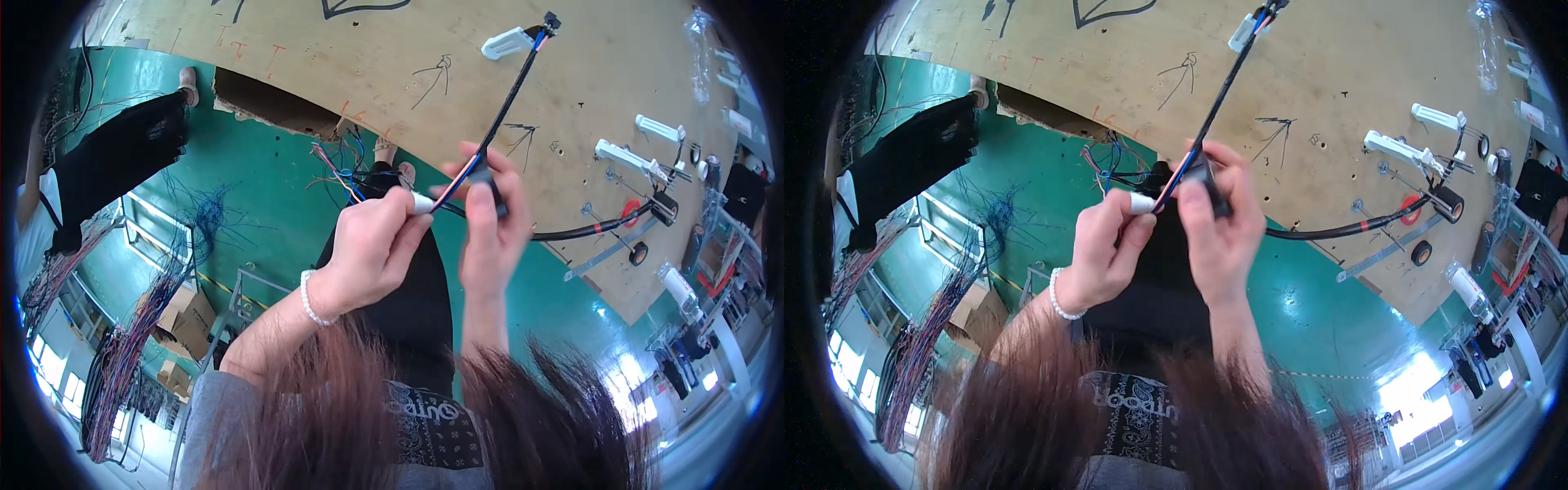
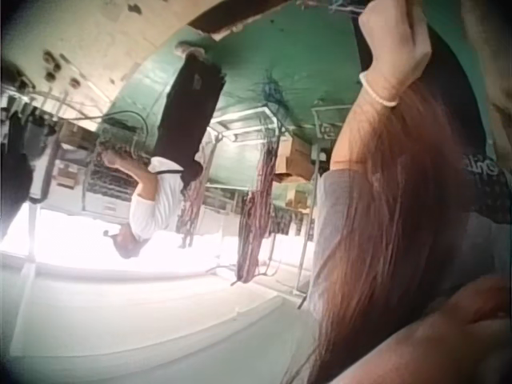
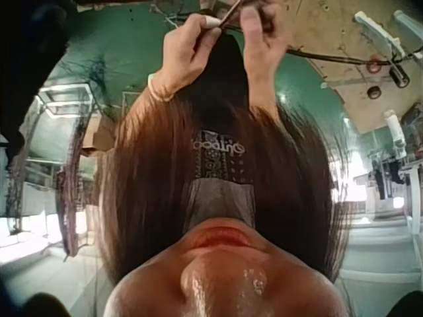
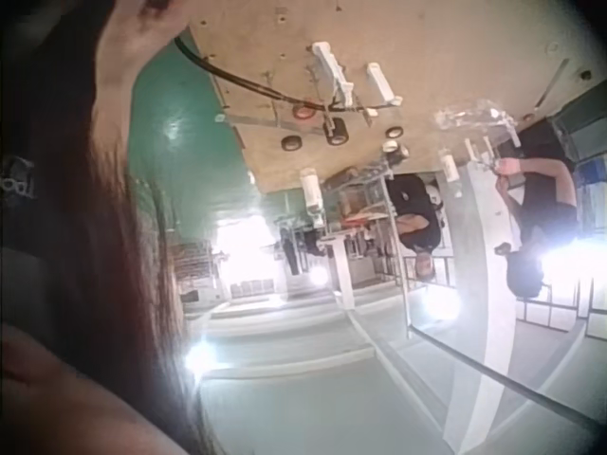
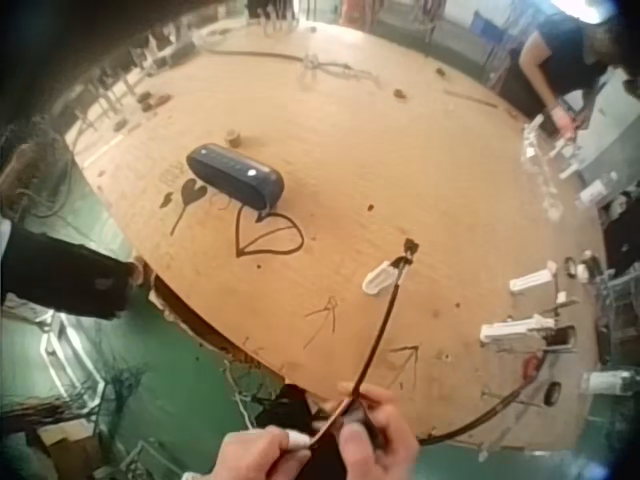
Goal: Wrapping and bundling multiple colored electrical wires together using a roll of black electrical tape.
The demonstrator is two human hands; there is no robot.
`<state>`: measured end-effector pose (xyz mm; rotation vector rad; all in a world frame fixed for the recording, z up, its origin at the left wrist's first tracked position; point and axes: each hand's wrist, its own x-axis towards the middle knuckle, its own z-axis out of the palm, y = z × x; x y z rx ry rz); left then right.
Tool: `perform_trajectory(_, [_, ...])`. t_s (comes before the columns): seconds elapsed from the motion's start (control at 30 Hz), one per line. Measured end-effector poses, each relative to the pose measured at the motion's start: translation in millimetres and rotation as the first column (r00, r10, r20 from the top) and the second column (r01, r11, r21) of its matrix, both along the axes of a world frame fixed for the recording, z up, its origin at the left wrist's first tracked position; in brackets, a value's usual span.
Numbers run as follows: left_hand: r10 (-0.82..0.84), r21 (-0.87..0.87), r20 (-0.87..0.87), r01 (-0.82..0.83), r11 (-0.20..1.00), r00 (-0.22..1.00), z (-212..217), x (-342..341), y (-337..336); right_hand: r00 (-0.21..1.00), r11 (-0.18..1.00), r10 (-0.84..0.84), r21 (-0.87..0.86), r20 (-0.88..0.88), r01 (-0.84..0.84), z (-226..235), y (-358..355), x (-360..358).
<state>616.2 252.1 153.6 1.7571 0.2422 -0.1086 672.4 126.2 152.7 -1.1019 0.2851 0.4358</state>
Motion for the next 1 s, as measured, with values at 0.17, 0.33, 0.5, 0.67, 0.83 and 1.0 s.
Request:
perform_trajectory(0.17, [-0.071, 0.278, 0.250, -0.001, 0.961, 0.966, -1.5, -12.4, -4.5, 0.635, 0.380, 0.730, -0.922, 0.252, -0.071, 55.6, -13.4, 32.4])
perform_trajectory(0.33, [0.003, 0.082, 0.143, -0.015, 0.997, 0.990, -3.7, -21.1, -6.5, 0.670, 0.501, 0.680, -0.856, 0.298, -0.127, 55.1, -24.8, 29.2])
perform_trajectory(0.5, [0.013, -0.027, 0.080, -0.011, 1.000, 0.997, -6.1, -28.4, -7.9, 0.829, 0.836, 0.474, -0.447, 0.296, -0.318, 29.1, -13.4, 36.9])
perform_trajectory(0.67, [-0.031, -0.249, -0.164, -0.011, 0.969, 0.986, 7.2, -29.4, -7.4, 0.989, 0.995, 0.092, 0.019, 0.117, -0.095, -20.9, 7.3, 21.6])
perform_trajectory(0.83, [-0.009, -0.374, -0.234, -0.082, 0.924, 0.972, 9.1, -28.0, -5.1, 0.974, 0.867, 0.193, 0.443, 0.121, -0.227, -57.1, 6.2, 23.2])
perform_trajectory(1.0, [-0.031, -0.098, -0.069, 0.025, 0.995, 0.997, 10.8, -24.9, -2.9, 0.988, 0.961, 0.105, 0.245, 0.115, -0.131, -47.0, -17.9, -8.2])
